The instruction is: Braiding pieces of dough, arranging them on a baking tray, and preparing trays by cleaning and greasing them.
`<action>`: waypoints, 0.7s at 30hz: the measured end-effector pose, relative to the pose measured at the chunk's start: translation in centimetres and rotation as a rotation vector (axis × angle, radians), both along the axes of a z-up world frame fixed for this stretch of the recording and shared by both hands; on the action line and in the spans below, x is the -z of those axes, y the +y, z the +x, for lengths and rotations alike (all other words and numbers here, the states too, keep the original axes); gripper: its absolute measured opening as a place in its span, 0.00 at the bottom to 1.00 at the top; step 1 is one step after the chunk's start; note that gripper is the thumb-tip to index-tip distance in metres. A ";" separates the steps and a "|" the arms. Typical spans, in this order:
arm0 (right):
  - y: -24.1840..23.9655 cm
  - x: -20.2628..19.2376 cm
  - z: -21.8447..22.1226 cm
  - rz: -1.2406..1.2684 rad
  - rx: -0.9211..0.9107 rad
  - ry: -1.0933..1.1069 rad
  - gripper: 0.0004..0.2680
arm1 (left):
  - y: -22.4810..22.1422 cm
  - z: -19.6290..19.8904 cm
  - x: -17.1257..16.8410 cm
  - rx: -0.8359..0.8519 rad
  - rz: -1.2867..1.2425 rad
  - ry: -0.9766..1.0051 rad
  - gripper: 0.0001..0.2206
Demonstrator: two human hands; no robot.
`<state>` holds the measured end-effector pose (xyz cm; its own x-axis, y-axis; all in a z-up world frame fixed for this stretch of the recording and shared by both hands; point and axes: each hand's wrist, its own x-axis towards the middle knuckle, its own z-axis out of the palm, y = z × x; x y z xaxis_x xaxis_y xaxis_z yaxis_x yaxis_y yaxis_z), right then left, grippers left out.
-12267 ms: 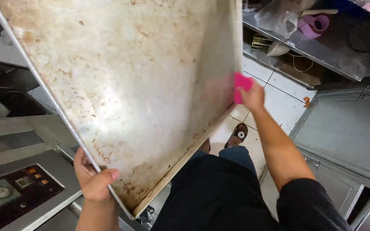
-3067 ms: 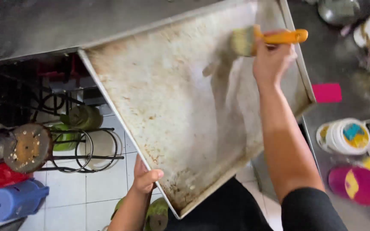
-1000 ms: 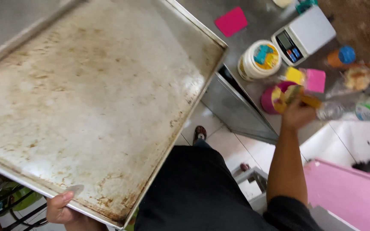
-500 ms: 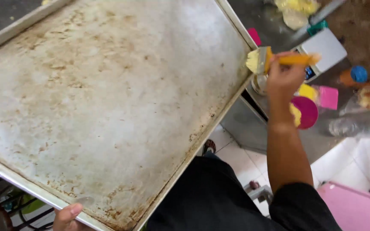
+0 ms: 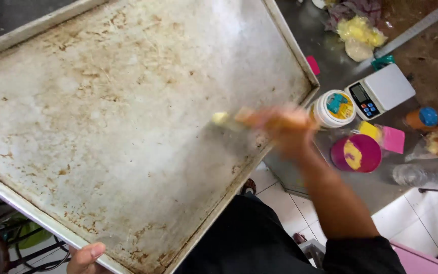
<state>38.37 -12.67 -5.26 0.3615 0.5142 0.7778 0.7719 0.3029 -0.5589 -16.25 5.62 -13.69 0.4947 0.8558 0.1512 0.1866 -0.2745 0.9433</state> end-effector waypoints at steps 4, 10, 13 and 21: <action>1.1 3.2 7.9 0.313 0.209 0.466 0.07 | -2.8 6.0 -5.3 -0.306 -0.304 -0.075 0.10; 5.9 -0.8 4.8 0.165 -0.020 0.164 0.09 | -0.4 7.9 -0.5 -0.312 -0.002 -0.145 0.27; 8.4 -1.3 8.8 0.293 0.237 0.225 0.10 | -1.7 11.6 -9.1 -0.461 -0.149 -0.210 0.21; 13.7 -5.4 8.3 0.196 0.324 0.076 0.07 | 0.7 9.0 -4.4 -0.174 -0.489 -0.602 0.37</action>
